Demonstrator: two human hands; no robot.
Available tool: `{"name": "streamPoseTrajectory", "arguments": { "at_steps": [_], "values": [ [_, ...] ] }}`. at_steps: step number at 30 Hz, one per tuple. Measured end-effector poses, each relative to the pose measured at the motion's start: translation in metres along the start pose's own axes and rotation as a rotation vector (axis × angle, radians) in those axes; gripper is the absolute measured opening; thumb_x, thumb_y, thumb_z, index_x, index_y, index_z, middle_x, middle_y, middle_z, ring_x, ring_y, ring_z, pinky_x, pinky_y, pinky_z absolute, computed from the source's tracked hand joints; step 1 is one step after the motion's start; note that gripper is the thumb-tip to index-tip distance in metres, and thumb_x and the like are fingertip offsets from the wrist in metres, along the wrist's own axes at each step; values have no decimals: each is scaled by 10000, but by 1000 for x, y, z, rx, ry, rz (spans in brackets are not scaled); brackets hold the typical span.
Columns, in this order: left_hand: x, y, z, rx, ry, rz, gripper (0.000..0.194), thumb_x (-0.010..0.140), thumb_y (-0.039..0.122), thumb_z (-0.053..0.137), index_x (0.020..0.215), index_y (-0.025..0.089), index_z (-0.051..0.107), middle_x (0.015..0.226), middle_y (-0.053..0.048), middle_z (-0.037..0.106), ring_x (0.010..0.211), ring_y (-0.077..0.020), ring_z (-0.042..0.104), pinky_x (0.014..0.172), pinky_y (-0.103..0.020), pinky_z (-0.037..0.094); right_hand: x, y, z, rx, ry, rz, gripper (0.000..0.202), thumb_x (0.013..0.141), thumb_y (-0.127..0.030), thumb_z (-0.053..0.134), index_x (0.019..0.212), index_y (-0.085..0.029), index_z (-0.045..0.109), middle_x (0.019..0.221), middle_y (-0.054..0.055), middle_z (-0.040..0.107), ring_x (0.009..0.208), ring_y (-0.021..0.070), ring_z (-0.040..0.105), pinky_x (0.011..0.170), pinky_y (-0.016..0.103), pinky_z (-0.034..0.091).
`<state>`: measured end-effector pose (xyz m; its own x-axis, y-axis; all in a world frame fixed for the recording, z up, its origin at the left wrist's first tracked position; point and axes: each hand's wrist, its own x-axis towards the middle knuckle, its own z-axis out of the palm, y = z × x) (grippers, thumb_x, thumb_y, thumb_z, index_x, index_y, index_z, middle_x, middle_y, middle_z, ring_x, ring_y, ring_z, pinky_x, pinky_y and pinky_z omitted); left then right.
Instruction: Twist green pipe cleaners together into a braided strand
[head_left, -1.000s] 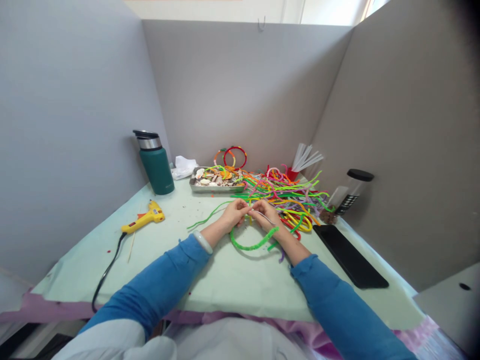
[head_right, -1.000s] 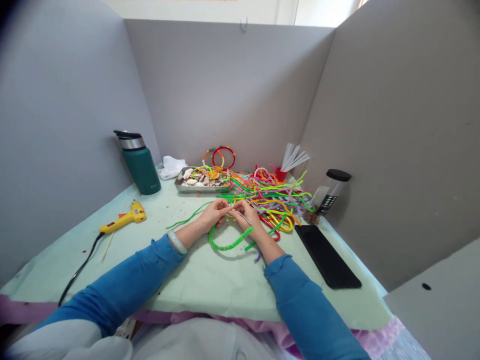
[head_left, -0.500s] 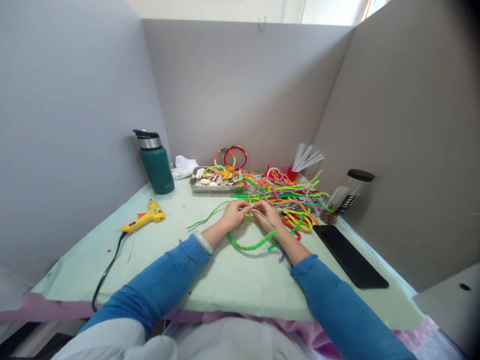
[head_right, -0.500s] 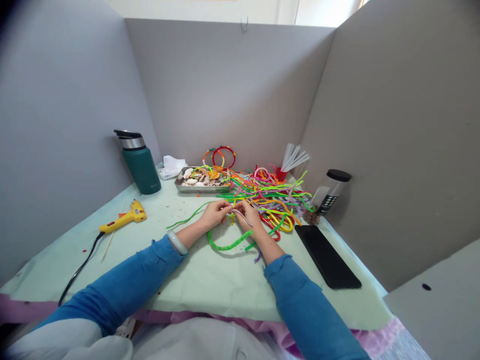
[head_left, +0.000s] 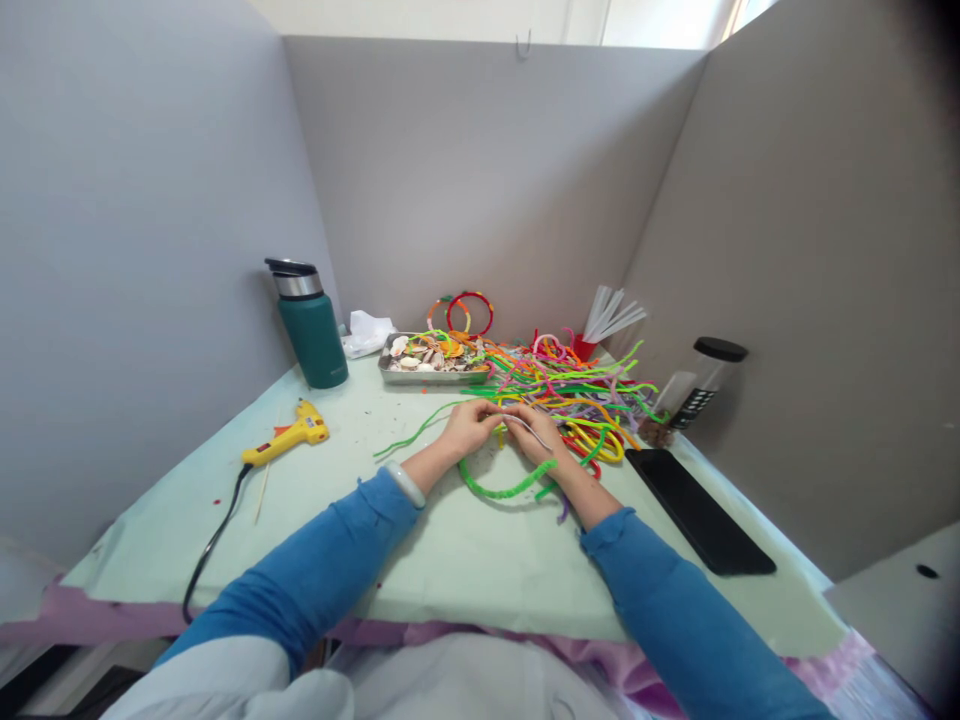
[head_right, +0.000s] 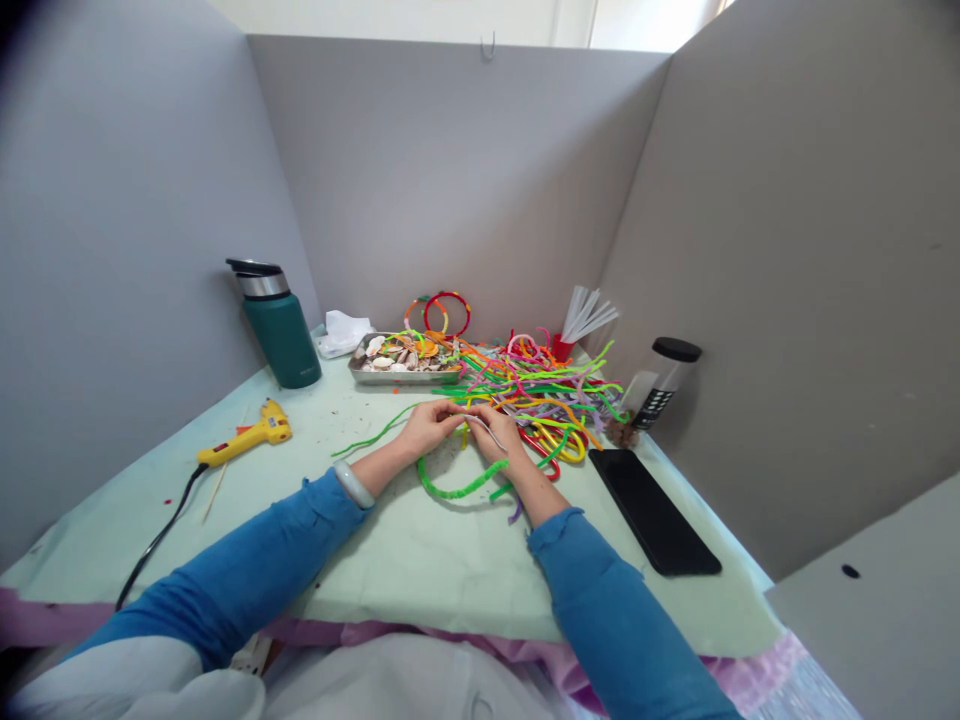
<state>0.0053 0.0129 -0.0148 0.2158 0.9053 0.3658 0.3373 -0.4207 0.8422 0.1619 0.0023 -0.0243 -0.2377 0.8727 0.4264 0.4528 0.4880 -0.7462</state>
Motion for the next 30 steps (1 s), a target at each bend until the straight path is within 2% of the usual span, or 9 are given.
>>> {"name": "streamPoseTrajectory", "arguments": {
  "at_steps": [8, 11, 16, 25, 30],
  "values": [
    [0, 1, -1, -33, 17, -21, 218, 715, 316, 560, 798, 128, 634, 610, -3, 581, 542, -82, 474, 514, -182, 360, 2, 3, 3, 44, 3, 36, 281, 797, -435, 456, 727, -190, 575, 545, -9, 532, 468, 116, 448, 449, 223, 334],
    [1, 1, -1, -79, 15, -38, 226, 716, 331, 557, 798, 128, 615, 579, 13, 554, 509, -73, 452, 493, -179, 347, 2, -2, 1, 100, -16, 40, 311, 790, -453, 468, 646, -184, 528, 514, -17, 499, 445, 108, 424, 437, 225, 321],
    [0, 4, -2, -136, -39, -88, 243, 709, 345, 560, 810, 130, 611, 553, 31, 523, 453, -54, 400, 447, -177, 311, -4, -16, -5, 200, -99, 42, 330, 807, -441, 457, 616, -177, 508, 458, -32, 426, 410, 94, 386, 422, 225, 292],
    [-2, 8, -5, -227, -105, -139, 317, 716, 369, 551, 887, 116, 639, 477, 50, 453, 411, -46, 352, 415, -182, 260, -7, -18, -9, 320, -155, 48, 323, 815, -442, 446, 660, -169, 523, 512, -20, 458, 440, 87, 386, 427, 218, 280],
    [-3, 12, -7, -216, -110, -164, 360, 713, 380, 552, 919, 101, 650, 450, 50, 433, 400, -50, 341, 416, -190, 248, -7, -18, -8, 340, -161, 35, 288, 792, -440, 489, 765, -160, 551, 548, -24, 472, 432, 71, 364, 419, 210, 275]
  ]
}}
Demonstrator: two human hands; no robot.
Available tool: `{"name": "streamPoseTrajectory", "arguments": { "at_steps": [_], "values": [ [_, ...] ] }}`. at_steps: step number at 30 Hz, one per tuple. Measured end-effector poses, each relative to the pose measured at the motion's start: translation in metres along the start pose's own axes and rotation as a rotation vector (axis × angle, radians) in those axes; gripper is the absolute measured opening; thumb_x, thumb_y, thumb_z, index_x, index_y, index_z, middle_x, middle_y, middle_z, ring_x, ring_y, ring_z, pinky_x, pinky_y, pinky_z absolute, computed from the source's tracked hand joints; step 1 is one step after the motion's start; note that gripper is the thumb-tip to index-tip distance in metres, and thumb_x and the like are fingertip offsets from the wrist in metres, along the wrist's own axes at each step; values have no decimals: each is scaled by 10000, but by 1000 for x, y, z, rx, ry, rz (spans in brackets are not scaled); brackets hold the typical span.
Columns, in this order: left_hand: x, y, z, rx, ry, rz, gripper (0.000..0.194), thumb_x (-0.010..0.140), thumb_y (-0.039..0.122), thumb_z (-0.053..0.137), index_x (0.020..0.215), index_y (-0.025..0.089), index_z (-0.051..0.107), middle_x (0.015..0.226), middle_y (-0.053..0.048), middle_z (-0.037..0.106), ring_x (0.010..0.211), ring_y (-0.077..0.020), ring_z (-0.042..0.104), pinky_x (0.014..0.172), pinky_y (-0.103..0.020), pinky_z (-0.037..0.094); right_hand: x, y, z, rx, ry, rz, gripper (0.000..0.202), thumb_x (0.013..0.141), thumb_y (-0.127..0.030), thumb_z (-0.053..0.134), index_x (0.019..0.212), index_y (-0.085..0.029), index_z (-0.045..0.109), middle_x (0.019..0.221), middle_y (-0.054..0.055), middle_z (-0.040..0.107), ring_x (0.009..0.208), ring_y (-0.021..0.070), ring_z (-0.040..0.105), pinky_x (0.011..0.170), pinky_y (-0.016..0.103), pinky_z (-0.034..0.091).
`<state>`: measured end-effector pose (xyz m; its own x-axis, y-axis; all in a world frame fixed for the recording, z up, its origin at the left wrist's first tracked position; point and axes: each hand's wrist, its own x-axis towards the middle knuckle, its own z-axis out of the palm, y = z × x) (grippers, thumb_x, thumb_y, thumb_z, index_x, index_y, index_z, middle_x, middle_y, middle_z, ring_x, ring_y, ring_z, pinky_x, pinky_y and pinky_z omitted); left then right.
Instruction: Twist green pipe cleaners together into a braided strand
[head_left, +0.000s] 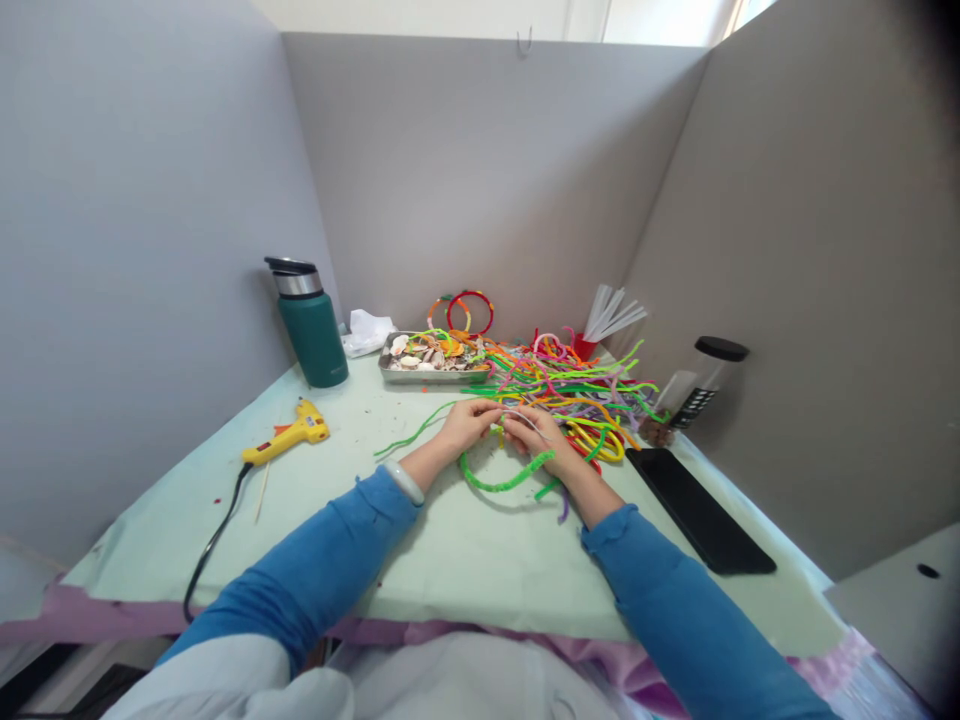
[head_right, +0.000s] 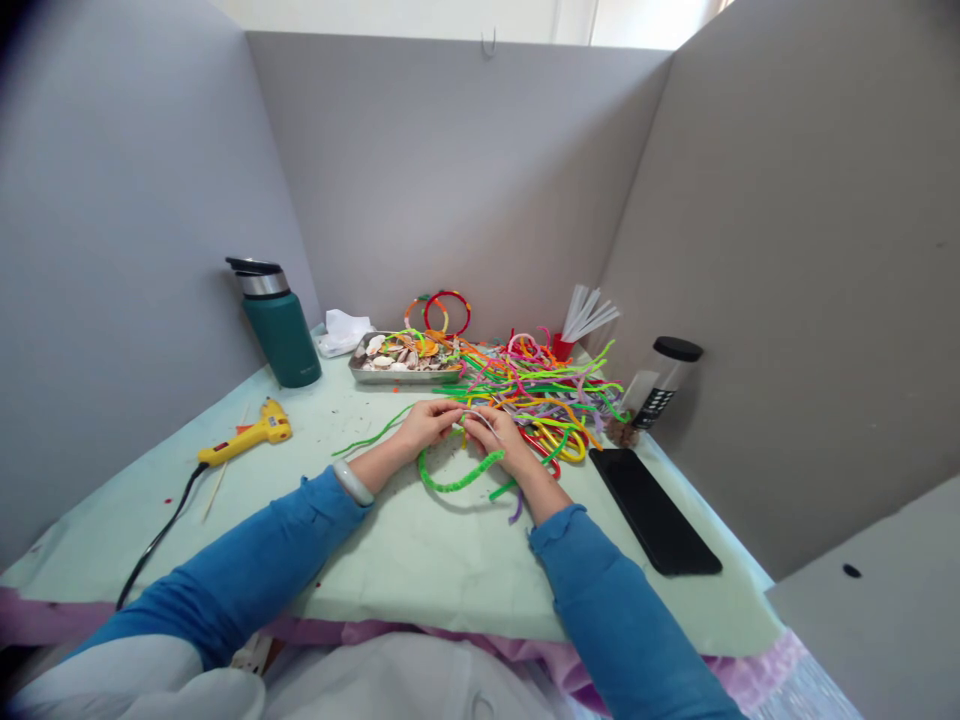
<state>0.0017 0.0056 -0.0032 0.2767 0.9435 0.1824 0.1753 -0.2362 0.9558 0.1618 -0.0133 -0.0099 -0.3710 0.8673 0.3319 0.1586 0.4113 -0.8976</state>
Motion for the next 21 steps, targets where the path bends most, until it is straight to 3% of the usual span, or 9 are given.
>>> {"name": "streamPoseTrajectory", "arguments": {
  "at_steps": [3, 13, 21],
  "values": [
    [0, 0, 0, 4, -9, -7, 376, 718, 381, 542, 938, 95, 650, 446, 49, 426, 396, -50, 334, 414, -191, 238, 0, 0, 1, -19, 23, 2, 302, 785, -452, 492, 795, -157, 558, 538, -28, 472, 428, 71, 365, 414, 208, 280],
    [-3, 3, 1, 104, -76, 35, 377, 746, 335, 493, 983, 84, 644, 442, 54, 410, 404, -46, 308, 418, -181, 236, 6, 9, 1, -158, 145, 14, 350, 757, -482, 517, 611, -165, 536, 459, -36, 461, 412, 83, 391, 419, 217, 296],
    [-1, -1, 2, 236, -76, 173, 277, 729, 290, 521, 864, 106, 678, 551, 12, 559, 540, -79, 444, 552, -183, 357, 8, 18, 1, -301, 222, -29, 377, 786, -490, 477, 603, -171, 562, 464, -22, 496, 449, 105, 443, 464, 224, 326]
  ]
}}
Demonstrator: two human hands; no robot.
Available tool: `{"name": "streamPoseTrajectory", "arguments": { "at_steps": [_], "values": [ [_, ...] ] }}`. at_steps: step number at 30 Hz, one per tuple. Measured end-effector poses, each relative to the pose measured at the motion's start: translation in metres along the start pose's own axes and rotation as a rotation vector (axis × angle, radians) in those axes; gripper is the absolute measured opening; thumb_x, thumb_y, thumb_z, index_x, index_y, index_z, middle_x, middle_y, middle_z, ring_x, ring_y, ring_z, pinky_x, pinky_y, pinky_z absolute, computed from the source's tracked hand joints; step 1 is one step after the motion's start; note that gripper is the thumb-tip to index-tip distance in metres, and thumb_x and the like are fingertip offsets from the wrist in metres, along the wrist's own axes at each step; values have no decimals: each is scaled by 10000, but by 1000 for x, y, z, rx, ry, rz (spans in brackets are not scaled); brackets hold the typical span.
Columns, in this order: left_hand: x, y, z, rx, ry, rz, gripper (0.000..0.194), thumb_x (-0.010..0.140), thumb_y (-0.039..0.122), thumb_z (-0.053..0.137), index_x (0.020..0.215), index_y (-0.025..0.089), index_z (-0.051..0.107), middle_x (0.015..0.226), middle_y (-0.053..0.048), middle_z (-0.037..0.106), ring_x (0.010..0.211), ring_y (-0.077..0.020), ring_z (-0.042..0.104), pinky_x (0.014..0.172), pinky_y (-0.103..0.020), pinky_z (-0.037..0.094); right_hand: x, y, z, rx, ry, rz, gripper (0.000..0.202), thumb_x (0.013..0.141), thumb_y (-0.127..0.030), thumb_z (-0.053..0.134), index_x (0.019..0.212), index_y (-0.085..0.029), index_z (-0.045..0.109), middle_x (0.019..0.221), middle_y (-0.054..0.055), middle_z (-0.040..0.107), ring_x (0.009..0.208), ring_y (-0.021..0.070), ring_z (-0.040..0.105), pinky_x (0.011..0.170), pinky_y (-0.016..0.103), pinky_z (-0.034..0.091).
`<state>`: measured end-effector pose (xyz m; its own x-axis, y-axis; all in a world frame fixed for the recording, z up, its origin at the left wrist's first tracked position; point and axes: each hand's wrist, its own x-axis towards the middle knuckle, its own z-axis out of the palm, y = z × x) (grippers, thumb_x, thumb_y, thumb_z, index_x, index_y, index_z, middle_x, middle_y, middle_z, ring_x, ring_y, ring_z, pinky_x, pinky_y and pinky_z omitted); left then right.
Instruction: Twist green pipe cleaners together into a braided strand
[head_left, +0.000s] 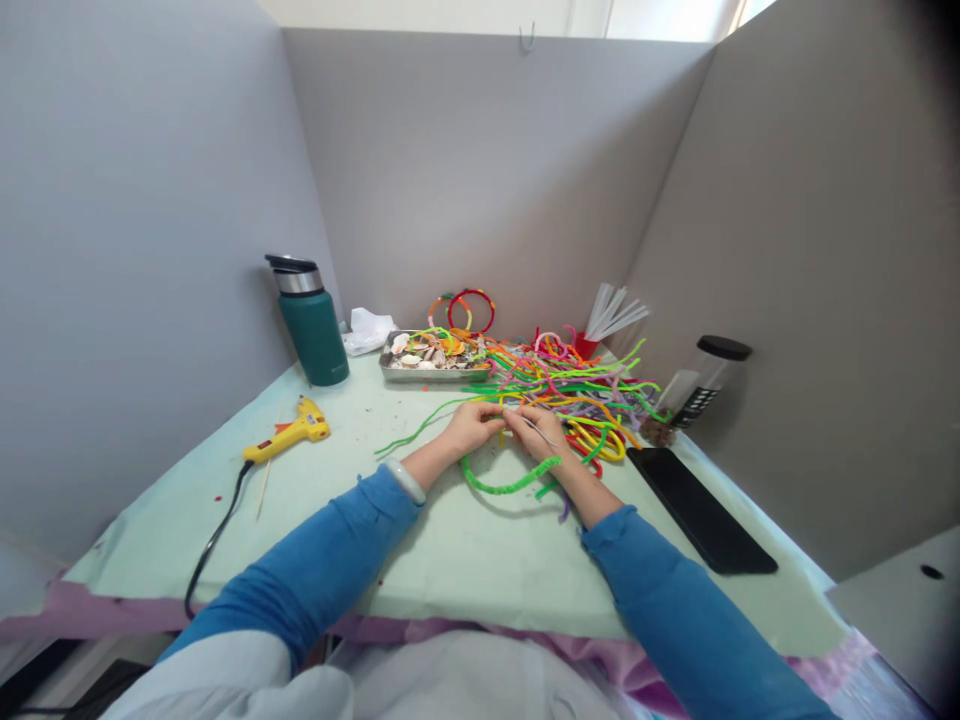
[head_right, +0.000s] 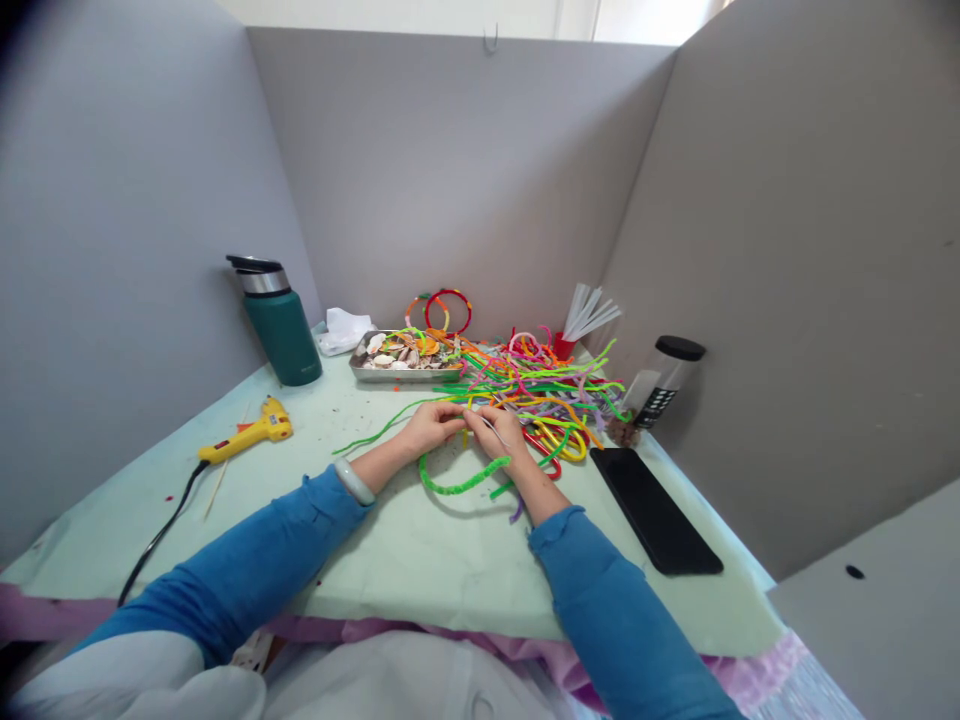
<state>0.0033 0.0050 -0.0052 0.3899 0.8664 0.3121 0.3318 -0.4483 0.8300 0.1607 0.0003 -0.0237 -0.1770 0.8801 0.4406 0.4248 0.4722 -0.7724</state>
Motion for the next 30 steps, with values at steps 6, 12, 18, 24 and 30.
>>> {"name": "streamPoseTrajectory", "arguments": {
  "at_steps": [6, 12, 18, 24, 30],
  "values": [
    [-2, 5, 0, 38, 31, -3, 278, 750, 291, 485, 830, 116, 687, 478, 23, 499, 488, -71, 407, 491, -173, 319, -1, -3, 0, -57, 29, -25, 420, 816, -487, 429, 562, -173, 542, 463, -12, 498, 485, 118, 471, 483, 224, 335],
    [-2, 5, -2, -8, 51, -104, 274, 737, 319, 478, 762, 103, 645, 445, 49, 438, 414, -52, 348, 429, -176, 259, -1, -7, -2, -113, -1, -69, 397, 809, -478, 451, 577, -173, 557, 481, -8, 509, 509, 122, 469, 506, 228, 342],
    [0, 0, -1, -157, 75, -155, 256, 732, 374, 509, 697, 124, 556, 432, 63, 407, 370, -42, 327, 390, -174, 236, -2, -11, -3, -84, -4, -97, 367, 807, -469, 452, 612, -173, 545, 537, -13, 505, 529, 114, 450, 516, 228, 334],
    [-3, -1, -3, -318, 18, -216, 388, 751, 514, 470, 672, 136, 498, 414, 66, 369, 324, -33, 276, 349, -184, 173, -2, -14, -3, -4, 14, -86, 339, 800, -453, 462, 623, -169, 513, 566, -22, 481, 541, 102, 431, 534, 226, 341],
    [-5, 5, -4, -374, -20, -251, 363, 740, 485, 512, 657, 133, 486, 432, 65, 359, 319, -25, 274, 327, -181, 167, -2, -12, -1, 48, 45, -98, 297, 761, -451, 514, 658, -172, 504, 598, -25, 486, 549, 101, 420, 532, 228, 342]
  ]
}}
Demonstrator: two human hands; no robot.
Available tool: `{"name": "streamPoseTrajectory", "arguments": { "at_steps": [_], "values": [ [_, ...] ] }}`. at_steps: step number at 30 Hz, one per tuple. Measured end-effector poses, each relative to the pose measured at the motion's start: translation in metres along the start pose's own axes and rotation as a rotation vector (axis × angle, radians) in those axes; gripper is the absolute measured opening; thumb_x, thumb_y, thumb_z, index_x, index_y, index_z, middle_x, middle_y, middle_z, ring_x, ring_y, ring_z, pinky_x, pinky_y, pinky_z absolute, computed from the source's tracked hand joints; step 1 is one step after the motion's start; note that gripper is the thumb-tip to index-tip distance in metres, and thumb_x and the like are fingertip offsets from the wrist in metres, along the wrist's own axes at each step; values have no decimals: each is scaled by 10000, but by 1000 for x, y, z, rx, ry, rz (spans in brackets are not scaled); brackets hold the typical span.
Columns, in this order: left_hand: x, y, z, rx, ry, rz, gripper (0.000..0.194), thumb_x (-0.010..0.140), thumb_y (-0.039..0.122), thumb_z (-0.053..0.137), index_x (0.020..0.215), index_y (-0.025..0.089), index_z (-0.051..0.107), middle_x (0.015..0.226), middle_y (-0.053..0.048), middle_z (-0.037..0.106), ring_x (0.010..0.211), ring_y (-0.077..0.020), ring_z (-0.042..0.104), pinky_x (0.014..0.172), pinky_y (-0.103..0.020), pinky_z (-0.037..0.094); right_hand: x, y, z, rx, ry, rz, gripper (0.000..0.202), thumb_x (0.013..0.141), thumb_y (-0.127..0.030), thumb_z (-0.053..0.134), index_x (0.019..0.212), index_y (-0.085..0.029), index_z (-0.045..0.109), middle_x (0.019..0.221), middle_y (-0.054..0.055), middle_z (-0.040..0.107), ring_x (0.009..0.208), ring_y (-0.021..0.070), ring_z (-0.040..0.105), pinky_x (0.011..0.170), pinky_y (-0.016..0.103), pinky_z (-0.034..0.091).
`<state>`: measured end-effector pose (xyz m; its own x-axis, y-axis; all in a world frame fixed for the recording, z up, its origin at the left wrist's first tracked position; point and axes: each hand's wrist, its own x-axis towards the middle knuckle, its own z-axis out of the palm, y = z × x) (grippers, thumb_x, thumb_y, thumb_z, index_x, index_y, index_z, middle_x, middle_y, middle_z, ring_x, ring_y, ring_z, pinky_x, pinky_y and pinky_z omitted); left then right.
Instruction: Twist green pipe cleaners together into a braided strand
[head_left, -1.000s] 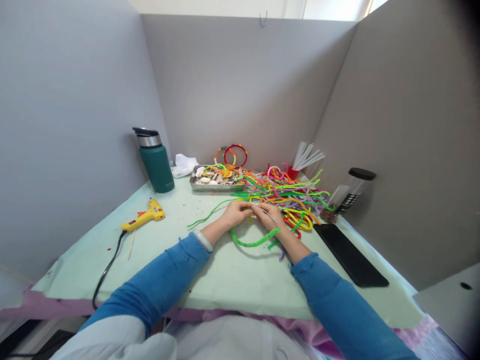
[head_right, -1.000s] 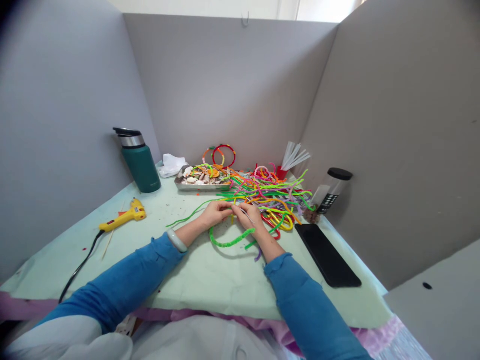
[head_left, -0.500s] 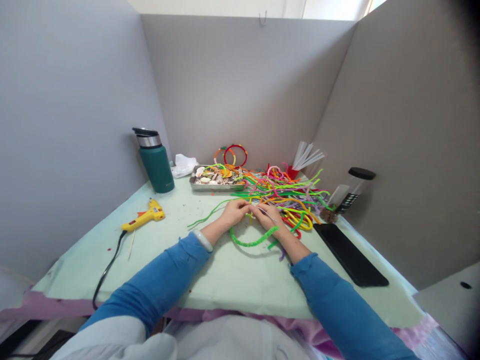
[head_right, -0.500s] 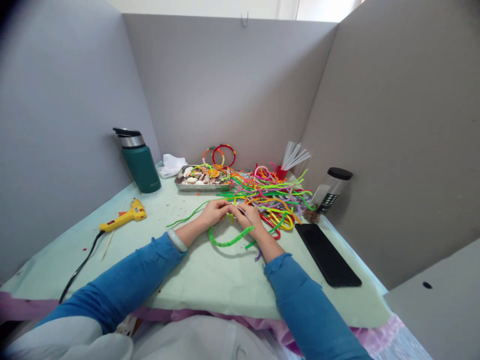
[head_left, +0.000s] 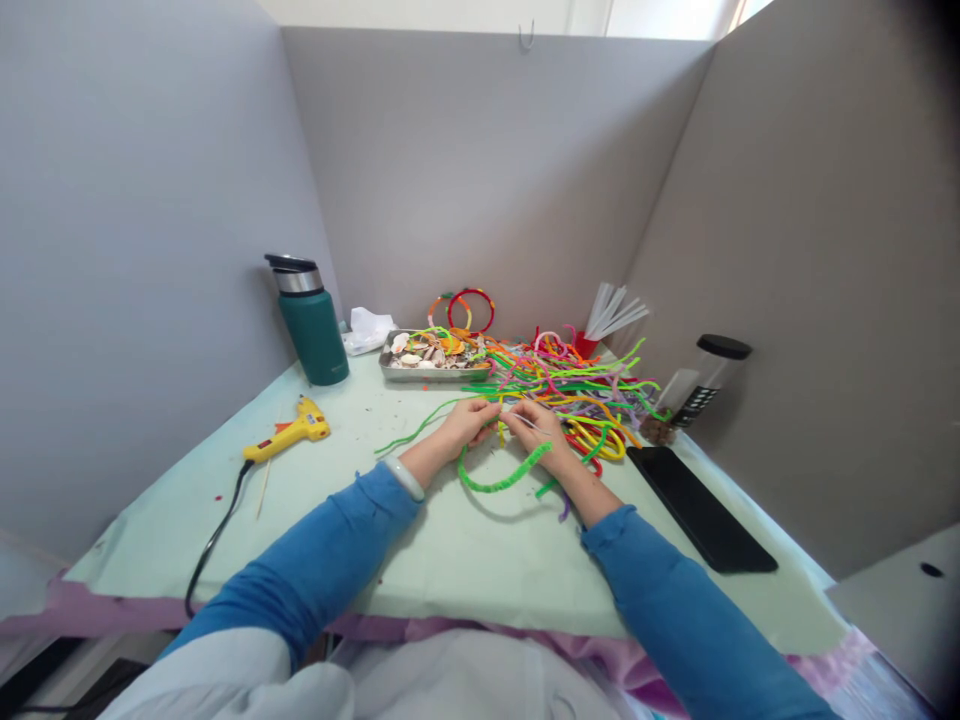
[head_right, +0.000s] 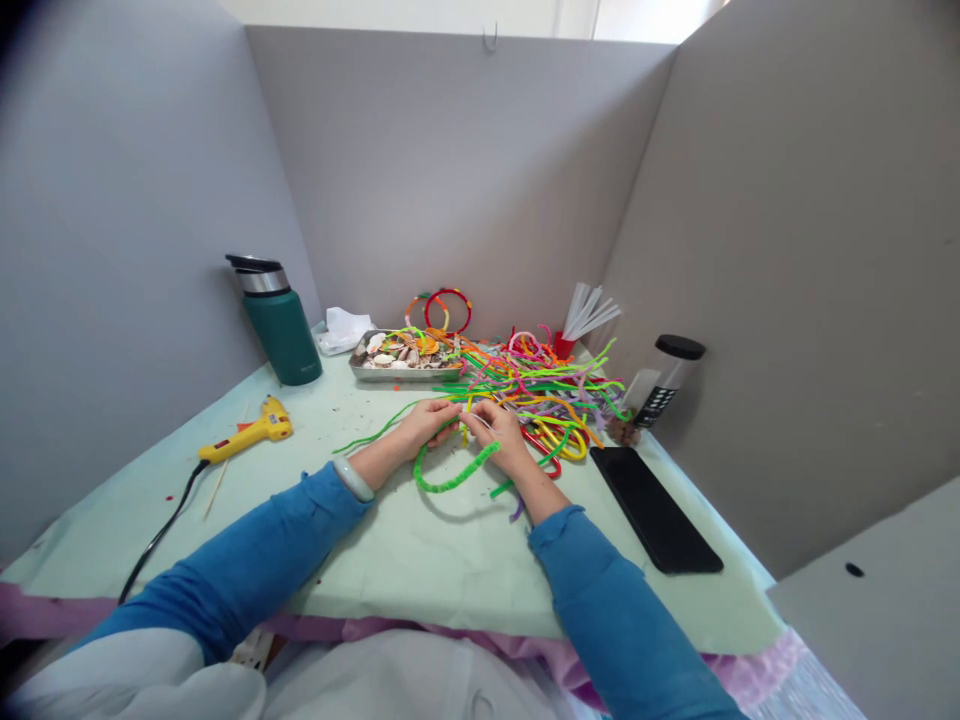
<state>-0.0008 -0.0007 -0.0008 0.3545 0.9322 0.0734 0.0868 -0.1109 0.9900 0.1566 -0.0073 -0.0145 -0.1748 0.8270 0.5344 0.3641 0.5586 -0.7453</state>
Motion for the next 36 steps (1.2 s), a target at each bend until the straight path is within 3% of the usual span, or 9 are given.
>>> {"name": "streamPoseTrajectory", "arguments": {
  "at_steps": [10, 17, 26, 36],
  "values": [
    [5, -7, 2, -25, 83, 58, 286, 734, 387, 547, 889, 171, 444, 533, 64, 513, 305, -16, 318, 325, -141, 186, 1, 6, 3, 10, -44, 38, 299, 762, -456, 493, 692, -169, 538, 582, -15, 514, 528, 101, 425, 510, 224, 342],
    [7, -9, 1, 121, 91, 145, 239, 755, 370, 518, 860, 156, 499, 463, 73, 444, 319, -32, 364, 331, -141, 216, 1, 9, 4, -11, -24, 29, 280, 754, -432, 505, 700, -167, 574, 590, -12, 531, 546, 107, 443, 527, 223, 343],
    [3, -1, 3, 209, 168, 167, 200, 748, 317, 523, 869, 159, 507, 520, 64, 504, 353, -36, 432, 370, -142, 283, 2, 7, 2, -33, -46, 29, 256, 762, -395, 496, 743, -161, 599, 634, -2, 556, 593, 115, 477, 553, 224, 364],
    [9, -10, 2, 254, 203, 171, 221, 741, 353, 526, 827, 150, 541, 560, 45, 549, 371, -47, 462, 397, -164, 318, 2, 8, 2, -48, -39, 42, 251, 753, -396, 499, 722, -165, 591, 612, -7, 549, 565, 111, 470, 532, 222, 364]
  ]
}}
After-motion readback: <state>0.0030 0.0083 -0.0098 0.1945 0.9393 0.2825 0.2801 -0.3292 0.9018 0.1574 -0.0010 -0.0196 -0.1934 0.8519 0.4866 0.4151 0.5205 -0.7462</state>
